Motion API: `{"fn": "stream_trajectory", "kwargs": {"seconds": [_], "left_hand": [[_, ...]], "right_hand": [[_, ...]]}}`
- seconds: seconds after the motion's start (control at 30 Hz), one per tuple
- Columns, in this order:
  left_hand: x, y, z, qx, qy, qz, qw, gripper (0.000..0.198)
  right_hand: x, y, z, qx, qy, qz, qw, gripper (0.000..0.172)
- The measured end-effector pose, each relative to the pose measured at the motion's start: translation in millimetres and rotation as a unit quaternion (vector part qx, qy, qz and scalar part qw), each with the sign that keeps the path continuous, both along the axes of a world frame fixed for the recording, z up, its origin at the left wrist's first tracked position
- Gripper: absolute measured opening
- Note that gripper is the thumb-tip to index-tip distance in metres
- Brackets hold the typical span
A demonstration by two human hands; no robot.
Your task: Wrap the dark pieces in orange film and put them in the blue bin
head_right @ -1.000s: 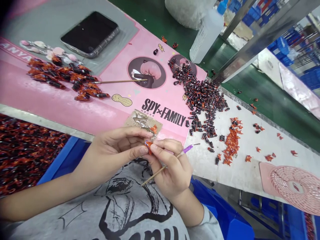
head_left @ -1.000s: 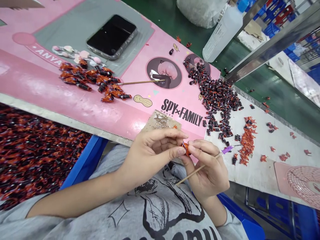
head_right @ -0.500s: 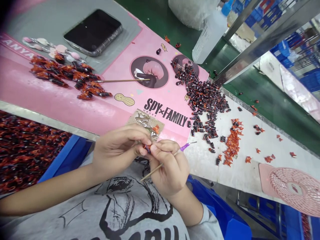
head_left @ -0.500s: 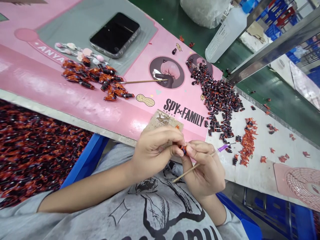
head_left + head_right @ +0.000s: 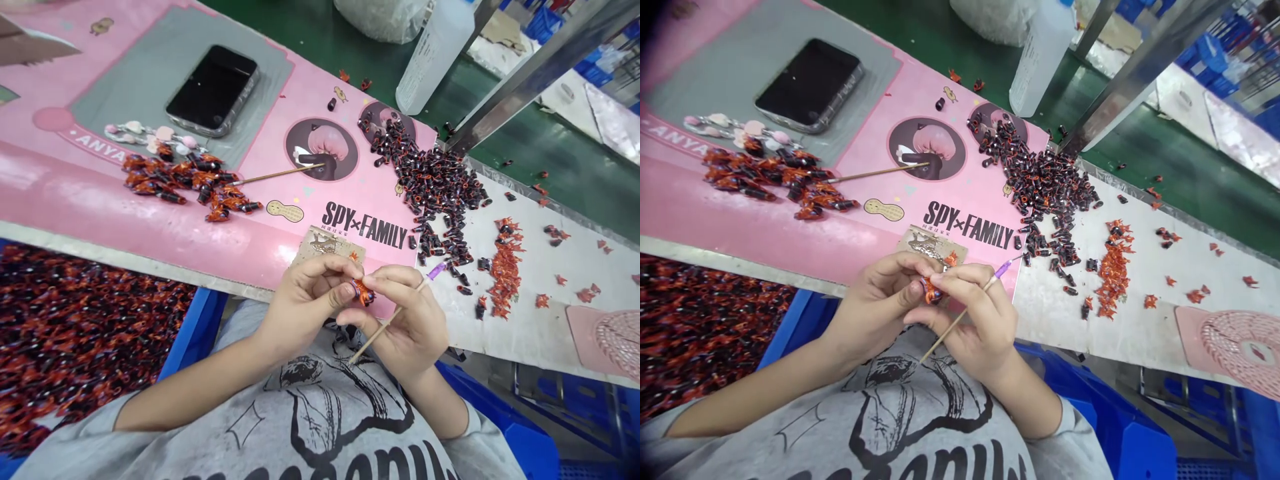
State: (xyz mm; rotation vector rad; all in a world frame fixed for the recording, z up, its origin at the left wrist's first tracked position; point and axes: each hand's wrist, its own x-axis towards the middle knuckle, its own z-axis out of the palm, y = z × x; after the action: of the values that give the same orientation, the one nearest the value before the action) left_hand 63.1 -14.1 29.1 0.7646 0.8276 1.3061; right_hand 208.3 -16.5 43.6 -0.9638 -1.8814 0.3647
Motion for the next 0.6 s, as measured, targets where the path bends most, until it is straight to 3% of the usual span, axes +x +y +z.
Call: {"fn": "stream_trajectory", "kwargs": {"seconds": [0.17,0.37,0.43,0.5,0.6], "left_hand": [[-2,2,-3.4,-0.079,-0.060,-0.053,0.994,0.031],[-5,5,-4.1,-0.008,0.002,-0.004,1.000,0.027],[-14,11,-4.5,0.020,0.065,0.035,0.997,0.022],[-32,20,-7.7,0.057,0.165,0.112,0.978,0.014],[-72,35,-17.1,0.103,0.358,0.242,0.896,0.008]], "right_hand": [[-9,3,-1.9,0.055,0.003,-0.019,0.998,0.015],[-9,15,-5.6,0.045,0.017,0.018,0.999,0.011],[-6,21,-8.2,0.015,0.005,0.043,0.999,0.018],[-3,27,-11.2,-0.003,-0.009,0.058,0.998,0.029],[5,34,-14.4,0.000,0.015,0.034,0.999,0.022]]}}
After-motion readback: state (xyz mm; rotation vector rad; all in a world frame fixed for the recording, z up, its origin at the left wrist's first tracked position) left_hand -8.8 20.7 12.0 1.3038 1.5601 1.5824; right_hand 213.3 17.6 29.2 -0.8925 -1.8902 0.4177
